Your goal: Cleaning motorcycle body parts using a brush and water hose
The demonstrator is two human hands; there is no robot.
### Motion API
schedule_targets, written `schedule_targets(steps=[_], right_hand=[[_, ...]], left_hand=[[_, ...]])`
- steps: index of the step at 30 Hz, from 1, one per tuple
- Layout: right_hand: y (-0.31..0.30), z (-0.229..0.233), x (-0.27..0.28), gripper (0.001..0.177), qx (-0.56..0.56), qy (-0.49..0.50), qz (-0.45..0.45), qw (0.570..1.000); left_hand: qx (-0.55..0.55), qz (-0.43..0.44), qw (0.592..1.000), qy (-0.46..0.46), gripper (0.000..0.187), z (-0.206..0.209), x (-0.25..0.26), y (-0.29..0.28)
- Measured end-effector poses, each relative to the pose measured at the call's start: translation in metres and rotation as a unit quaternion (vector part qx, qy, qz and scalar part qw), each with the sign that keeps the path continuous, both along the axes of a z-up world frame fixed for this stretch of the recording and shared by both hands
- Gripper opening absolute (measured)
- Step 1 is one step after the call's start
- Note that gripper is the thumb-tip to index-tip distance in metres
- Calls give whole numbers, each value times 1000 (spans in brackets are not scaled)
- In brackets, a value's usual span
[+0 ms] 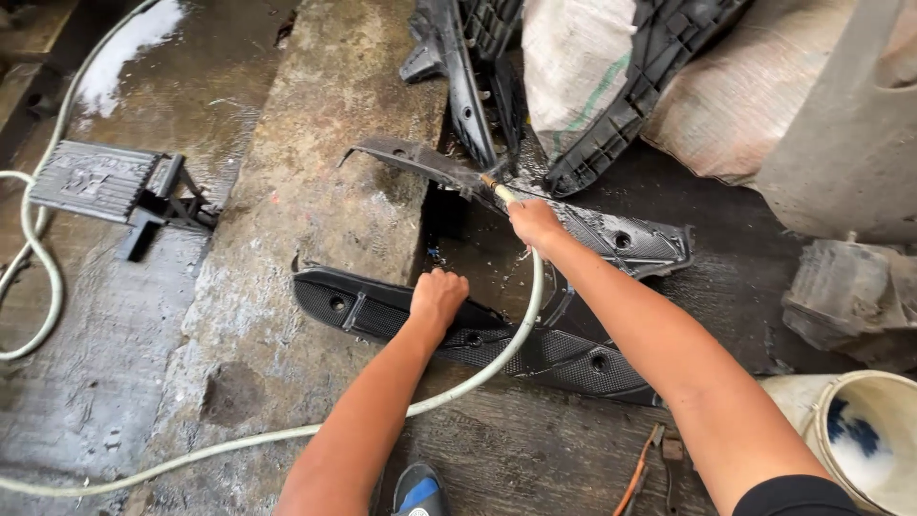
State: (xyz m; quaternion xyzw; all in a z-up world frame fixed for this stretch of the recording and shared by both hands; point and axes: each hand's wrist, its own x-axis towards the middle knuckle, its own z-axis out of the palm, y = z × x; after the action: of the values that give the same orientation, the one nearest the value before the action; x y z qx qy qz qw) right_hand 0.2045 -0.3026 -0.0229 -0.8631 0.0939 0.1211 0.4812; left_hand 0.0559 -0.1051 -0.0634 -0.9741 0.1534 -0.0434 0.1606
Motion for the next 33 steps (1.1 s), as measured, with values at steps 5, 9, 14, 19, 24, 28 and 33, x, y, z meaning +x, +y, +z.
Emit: schedule_targets(steps=[5, 9, 14, 19, 24, 28, 33], right_hand=[[33, 59, 1, 42, -27, -20, 64, 997], [61, 75, 11, 47, -33, -34, 93, 995], [90, 88, 13, 56, -23, -43, 112, 993], [93, 75, 23, 57, -33, -24, 90, 995], [60, 55, 26, 57, -29, -18, 25, 999], [47, 40, 18, 54, -25, -6, 26, 999], [3, 6, -16, 56, -40, 29, -12, 999]], left_hand=[[-9, 19, 999, 25, 27, -1, 5, -5], [-12, 26, 999, 25, 27, -14, 11, -6], [-11, 27, 999, 33, 25, -5, 10, -9], [-7, 21, 998, 51, 24, 6, 7, -8], [-6, 16, 998, 62, 24, 6, 7, -7], [-3, 9, 999, 50, 23, 2, 9, -5], [-4, 1, 999, 40, 25, 19, 2, -7]])
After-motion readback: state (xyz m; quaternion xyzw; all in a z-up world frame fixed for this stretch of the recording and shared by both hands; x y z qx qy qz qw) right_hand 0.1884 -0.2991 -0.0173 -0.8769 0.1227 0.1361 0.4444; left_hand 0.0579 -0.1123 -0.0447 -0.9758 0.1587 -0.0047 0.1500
